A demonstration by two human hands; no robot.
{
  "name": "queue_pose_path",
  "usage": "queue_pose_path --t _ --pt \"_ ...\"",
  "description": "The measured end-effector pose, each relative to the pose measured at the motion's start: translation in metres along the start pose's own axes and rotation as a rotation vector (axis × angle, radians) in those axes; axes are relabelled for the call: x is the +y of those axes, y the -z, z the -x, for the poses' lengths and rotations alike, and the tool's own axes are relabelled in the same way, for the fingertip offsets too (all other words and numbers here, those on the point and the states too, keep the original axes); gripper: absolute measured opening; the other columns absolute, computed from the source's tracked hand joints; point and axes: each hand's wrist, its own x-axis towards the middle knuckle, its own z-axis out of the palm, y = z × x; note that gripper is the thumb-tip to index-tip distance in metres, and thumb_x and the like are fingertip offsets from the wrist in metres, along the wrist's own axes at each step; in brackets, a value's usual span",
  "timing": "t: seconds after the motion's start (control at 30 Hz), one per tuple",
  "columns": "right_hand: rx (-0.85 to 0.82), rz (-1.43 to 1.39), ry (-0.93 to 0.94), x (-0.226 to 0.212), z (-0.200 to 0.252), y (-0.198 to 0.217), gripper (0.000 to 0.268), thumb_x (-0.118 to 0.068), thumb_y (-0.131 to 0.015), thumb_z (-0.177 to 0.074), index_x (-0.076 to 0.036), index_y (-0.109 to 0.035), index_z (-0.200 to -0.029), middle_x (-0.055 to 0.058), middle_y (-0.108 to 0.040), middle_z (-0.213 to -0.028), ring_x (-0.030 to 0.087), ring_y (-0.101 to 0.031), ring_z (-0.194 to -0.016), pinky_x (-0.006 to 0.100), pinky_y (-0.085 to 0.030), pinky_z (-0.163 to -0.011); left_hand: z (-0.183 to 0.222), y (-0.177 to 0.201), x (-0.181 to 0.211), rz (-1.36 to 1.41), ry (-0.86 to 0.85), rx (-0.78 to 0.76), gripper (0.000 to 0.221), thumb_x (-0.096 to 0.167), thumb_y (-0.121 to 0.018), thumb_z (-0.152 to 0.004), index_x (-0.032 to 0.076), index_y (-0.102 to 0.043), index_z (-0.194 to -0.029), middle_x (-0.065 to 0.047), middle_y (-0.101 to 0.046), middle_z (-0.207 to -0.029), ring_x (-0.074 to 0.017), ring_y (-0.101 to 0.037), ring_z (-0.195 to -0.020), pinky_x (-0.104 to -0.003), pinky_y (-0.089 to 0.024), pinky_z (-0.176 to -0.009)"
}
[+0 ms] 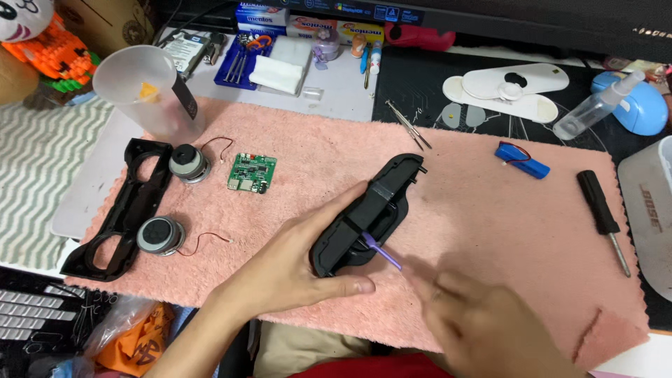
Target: The person cleans a small green circuit board using a purple toothbrush and later sprays and wipes a black plastic speaker housing.
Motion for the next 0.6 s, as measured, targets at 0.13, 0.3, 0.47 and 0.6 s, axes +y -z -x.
queue_pose_path --t 0.13,0.3,0.47,0.6 --pt "-0.002 0.029 -0.112 0.007 -0.008 0.004 0.041 -0.017 -0.059 -0.093 -0.010 -0.067 -0.133 0.005 -0.076 -0.118 0.026 -0.073 -0.069 0.042 -0.067 -0.058 0.003 -0.005 -0.003 0.006 -0.032 0.052 0.095 0.029 -0.083 -0.082 0.006 -0.030 -0.157 -0.021 -0.045 -0.161 -0.0291 -0.046 -0.149 -0.036 -0.032 -0.123" --pt "-0.079 -0.141 0.024 0.011 -0.009 0.002 0.037 -0.012 -0.057 -0.093 -0.004 -0.068 -0.127 0.008 -0.077 -0.124 0.014 -0.069 -0.057 0.031 -0.070 -0.060 0.003 -0.003 -0.005 -0.076 -0.097 0.073 0.093 0.032 -0.083 -0.082 0.002 -0.034 -0.155 -0.023 -0.046 -0.159 -0.0317 -0.049 -0.148 -0.037 -0.034 -0.123" --pt "-0.010 -0.163 0.004 0.006 -0.013 0.006 0.044 -0.008 -0.065 -0.090 -0.009 -0.064 -0.134 0.004 -0.076 -0.100 0.017 -0.069 -0.062 0.029 -0.059 -0.055 0.004 -0.001 -0.005 -0.074 -0.074 0.064 0.096 0.030 -0.089 -0.074 0.002 -0.040 -0.152 -0.022 -0.050 -0.157 -0.0300 -0.050 -0.146 -0.037 -0.035 -0.123" --pt "-0.001 -0.269 -0.206 0.006 -0.012 0.011 0.041 -0.010 -0.064 -0.087 -0.011 -0.072 -0.127 0.001 -0.082 -0.120 0.009 -0.073 -0.060 0.025 -0.056 -0.051 0.003 0.001 -0.006 -0.117 -0.087 0.052 0.101 0.037 -0.089 -0.072 0.005 -0.038 -0.153 -0.019 -0.050 -0.157 -0.0307 -0.052 -0.145 -0.038 -0.038 -0.121"
